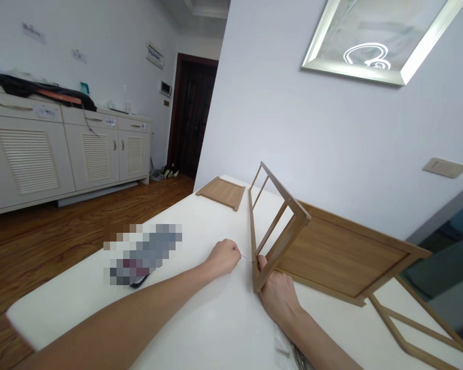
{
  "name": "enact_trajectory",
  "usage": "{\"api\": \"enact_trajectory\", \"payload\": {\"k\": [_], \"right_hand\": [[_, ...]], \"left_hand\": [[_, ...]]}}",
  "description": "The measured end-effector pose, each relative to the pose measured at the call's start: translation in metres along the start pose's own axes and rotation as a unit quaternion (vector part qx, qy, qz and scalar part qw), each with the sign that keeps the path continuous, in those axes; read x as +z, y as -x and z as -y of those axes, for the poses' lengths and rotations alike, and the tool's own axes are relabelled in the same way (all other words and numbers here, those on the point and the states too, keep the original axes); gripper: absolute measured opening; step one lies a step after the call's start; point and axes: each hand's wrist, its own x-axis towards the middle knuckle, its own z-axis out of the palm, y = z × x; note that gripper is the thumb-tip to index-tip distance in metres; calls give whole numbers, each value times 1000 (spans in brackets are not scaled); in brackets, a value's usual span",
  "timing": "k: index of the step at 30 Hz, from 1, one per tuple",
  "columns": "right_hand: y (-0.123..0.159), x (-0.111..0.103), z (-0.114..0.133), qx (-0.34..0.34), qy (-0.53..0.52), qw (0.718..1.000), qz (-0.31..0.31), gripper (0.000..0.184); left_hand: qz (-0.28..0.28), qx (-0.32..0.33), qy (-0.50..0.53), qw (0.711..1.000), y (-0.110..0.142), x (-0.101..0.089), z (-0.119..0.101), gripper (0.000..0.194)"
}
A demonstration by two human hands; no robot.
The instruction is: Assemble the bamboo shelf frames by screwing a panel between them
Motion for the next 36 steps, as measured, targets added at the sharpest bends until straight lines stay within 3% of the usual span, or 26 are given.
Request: {"api": "enact_trajectory", "payload": {"k": [19,36], "right_hand": [[1,0,3,11,40,999,-4,21],[2,-4,5,24,36,999,19,30]], "left_hand": [[-31,31,-4,999,1,1,-1,12],[-43,58,-39,997,2,0,2,15]]}}
